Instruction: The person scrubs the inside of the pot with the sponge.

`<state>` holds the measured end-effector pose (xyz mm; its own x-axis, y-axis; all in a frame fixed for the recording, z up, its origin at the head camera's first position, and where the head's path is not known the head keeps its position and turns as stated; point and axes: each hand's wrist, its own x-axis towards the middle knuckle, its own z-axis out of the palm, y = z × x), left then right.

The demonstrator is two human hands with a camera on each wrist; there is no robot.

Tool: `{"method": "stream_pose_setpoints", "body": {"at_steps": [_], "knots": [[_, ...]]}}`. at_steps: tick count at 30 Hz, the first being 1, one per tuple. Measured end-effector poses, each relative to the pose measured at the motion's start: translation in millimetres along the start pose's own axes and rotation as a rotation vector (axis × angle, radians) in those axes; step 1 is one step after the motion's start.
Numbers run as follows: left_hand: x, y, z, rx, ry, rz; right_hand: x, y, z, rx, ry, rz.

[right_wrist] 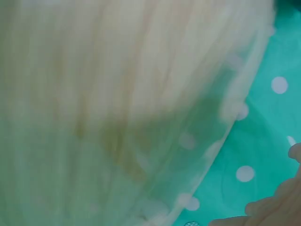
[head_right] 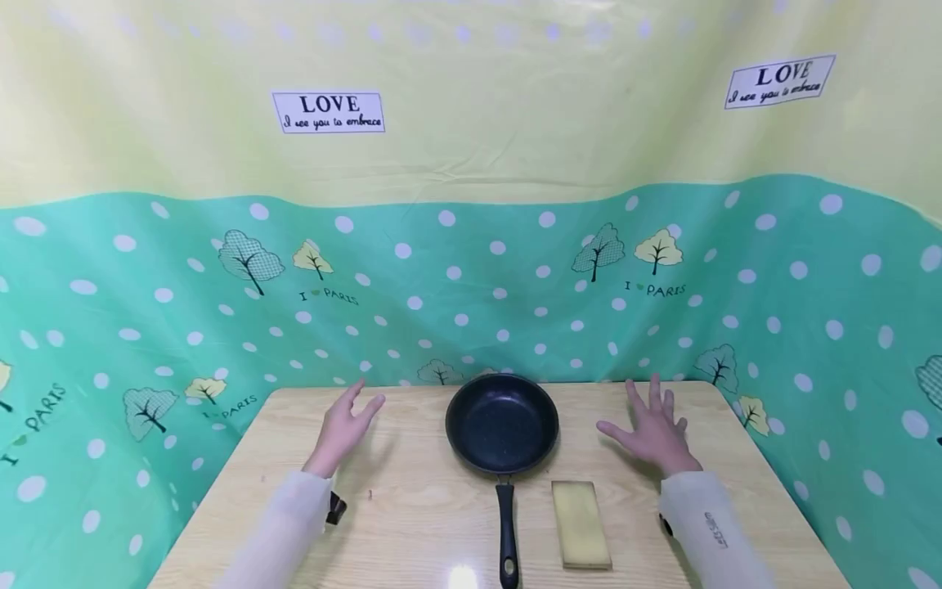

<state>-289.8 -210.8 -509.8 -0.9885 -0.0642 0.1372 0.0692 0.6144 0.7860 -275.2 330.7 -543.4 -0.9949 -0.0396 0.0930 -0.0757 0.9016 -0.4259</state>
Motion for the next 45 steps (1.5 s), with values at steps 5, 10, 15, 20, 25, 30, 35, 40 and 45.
{"method": "stream_pose_setpoints", "body": {"at_steps": [5, 10, 15, 20, 25, 30, 35, 40, 45], "knots": [[-24.0, 28.2, 22.7, -0.334, -0.091, -0.178, -11.2, -13.3, 4.5, 0.03, -0.009, -0.002], [-57.8, 48.4, 50.3, -0.534, -0.262, -0.262, -26.8, -30.9, 9.9, 0.049, -0.05, -0.026], [-92.4, 60.7, 70.7, -0.678, -0.394, -0.317, -44.0, -51.3, 15.5, 0.08, -0.099, -0.05], [-115.0, 71.4, 85.0, -0.814, -0.435, -0.353, -57.3, -72.0, 15.7, 0.087, -0.091, -0.073], [-127.9, 79.6, 94.6, -0.907, -0.466, -0.352, -67.2, -89.9, 16.1, 0.065, -0.097, -0.084], [-133.6, 84.4, 106.3, -0.949, -0.488, -0.358, -75.6, -103.1, 17.8, 0.069, -0.132, -0.073], [-140.7, 88.8, 116.9, -0.979, -0.505, -0.371, -84.1, -112.5, 21.4, 0.069, -0.173, -0.076], [-147.3, 94.2, 124.7, -0.991, -0.511, -0.386, -91.4, -120.7, 23.2, 0.064, -0.202, -0.077], [-153.5, 99.3, 134.4, -1.004, -0.515, -0.41, -95.3, -124.2, 25.5, 0.077, -0.22, -0.081]]}}
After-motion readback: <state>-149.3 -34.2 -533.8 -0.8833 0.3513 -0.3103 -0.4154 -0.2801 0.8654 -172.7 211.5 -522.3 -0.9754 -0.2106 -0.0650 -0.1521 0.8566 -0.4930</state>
